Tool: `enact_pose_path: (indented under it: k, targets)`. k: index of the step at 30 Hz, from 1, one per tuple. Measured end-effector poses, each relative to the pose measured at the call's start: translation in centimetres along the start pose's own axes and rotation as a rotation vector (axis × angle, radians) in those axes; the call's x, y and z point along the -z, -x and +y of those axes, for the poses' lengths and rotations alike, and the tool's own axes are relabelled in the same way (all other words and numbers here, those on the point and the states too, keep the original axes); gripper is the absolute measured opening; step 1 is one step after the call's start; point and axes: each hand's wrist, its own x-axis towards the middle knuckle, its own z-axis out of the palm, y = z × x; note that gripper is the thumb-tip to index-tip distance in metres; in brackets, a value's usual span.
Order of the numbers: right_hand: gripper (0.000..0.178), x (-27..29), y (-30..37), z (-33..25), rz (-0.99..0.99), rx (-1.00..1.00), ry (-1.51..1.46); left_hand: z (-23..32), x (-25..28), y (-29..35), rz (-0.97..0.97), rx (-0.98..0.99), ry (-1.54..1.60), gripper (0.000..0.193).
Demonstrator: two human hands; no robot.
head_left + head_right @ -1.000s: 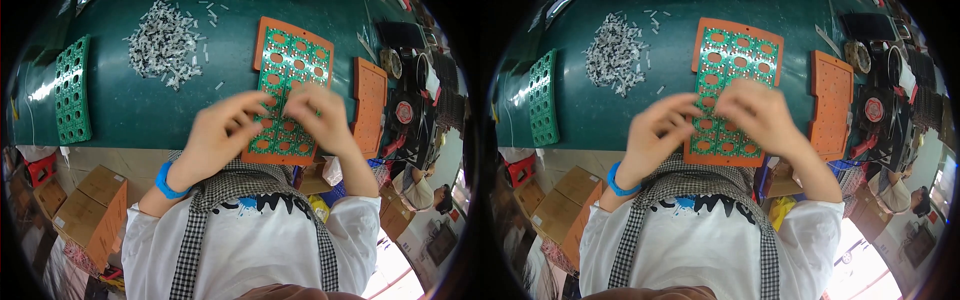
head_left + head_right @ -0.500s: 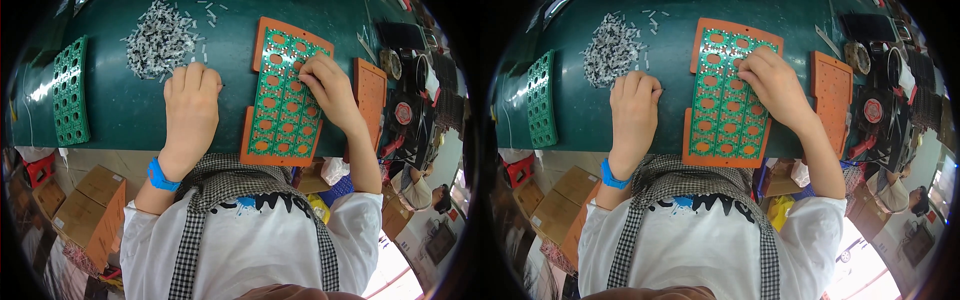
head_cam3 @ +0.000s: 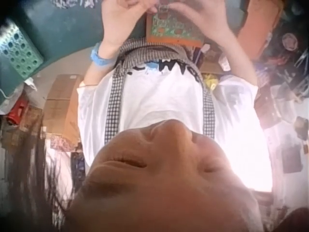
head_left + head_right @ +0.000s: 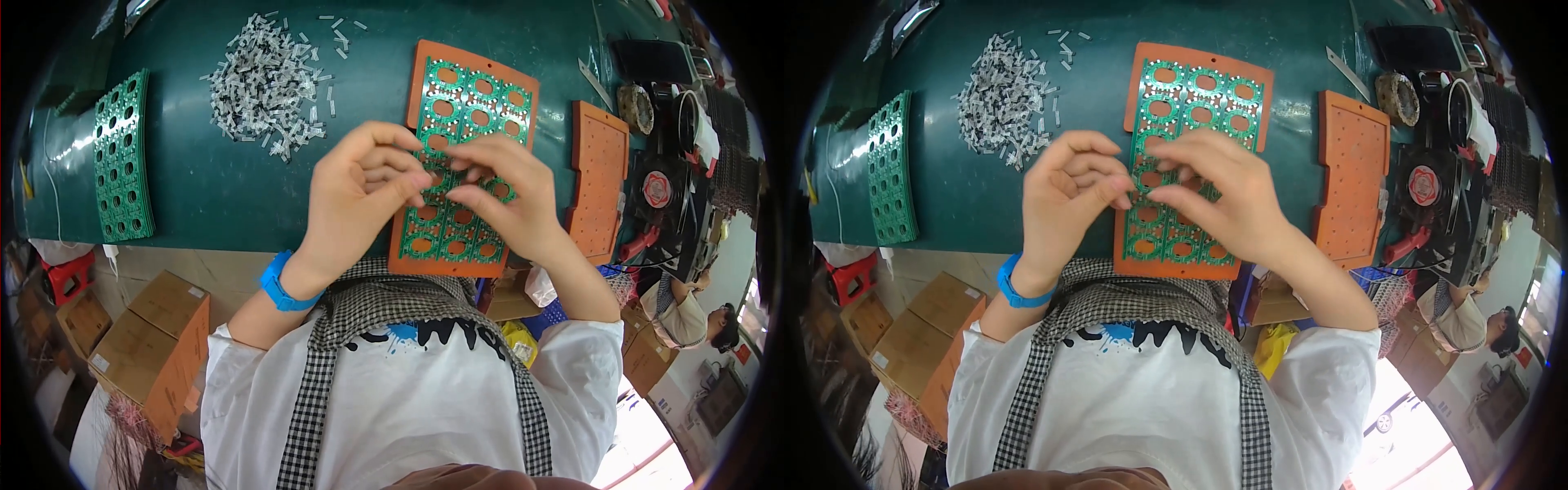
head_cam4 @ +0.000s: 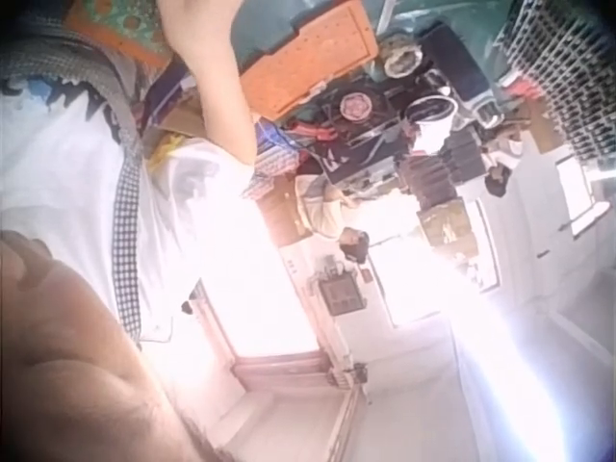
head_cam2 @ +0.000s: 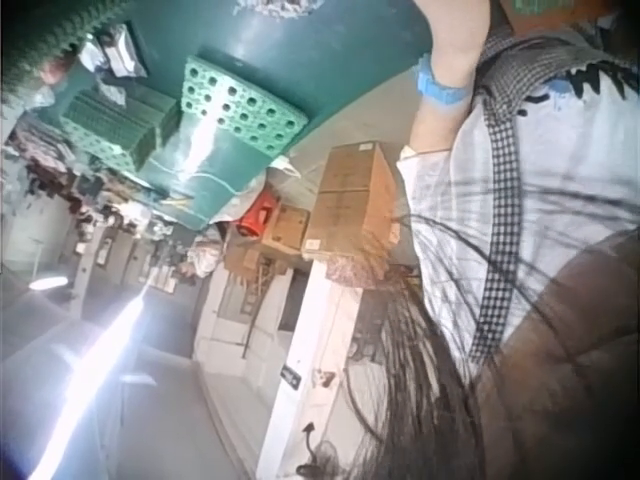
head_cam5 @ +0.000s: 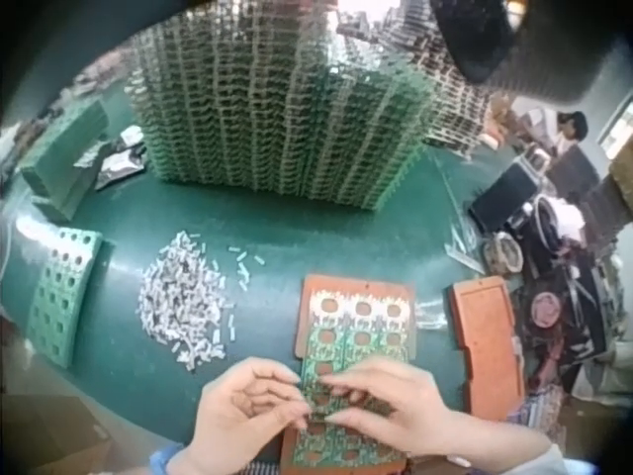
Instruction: The person assembles electronic components by hand, inserting small pins into a green circuit board secured in an assembly jig.
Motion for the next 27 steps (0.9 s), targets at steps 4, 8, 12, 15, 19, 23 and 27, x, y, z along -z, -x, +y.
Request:
enact_pose_path:
  k: [4, 8, 12, 15, 19, 23, 27]
  targets:
    - [0.021, 0.5, 0.0, 0.9, -0.091, 0.198, -0.117, -0.3, 0.0, -0.6, -0.253, 0.194, 0.271, 0.027]
    - [0.006, 2.2, -1.9, 2.4, 0.012, 0.069, 0.111, 1.1, 0.1, -0.9, 0.08, -0.032, -0.609, 0.028]
    - [0.006, 4.5, -3.4, 4.5, 0.06, -0.022, 0.292, 1.4, 3.4, -2.9, 0.489, -0.482, -1.527, 0.027]
    - [0.006, 4.6, -3.7, 4.8, -0.025, -0.025, 0.317, 1.3, 4.4, -3.0, 0.438, -0.46, -1.432, 0.02]
    - [0.007, 4.5, -4.2, 4.8, -0.045, -0.009, 0.324, 1.3, 4.5, -3.2, 0.406, -0.459, -1.43, 0.014]
    - [0.007, 4.4, -4.4, 4.9, -0.043, 0.014, 0.354, 1.1, 4.2, -3.4, 0.415, -0.576, -1.522, 0.01]
    - [0.008, 3.8, -3.5, 5.6, 0.039, 0.072, 0.416, 1.4, 3.3, -2.7, 0.347, -0.446, -1.095, 0.009]
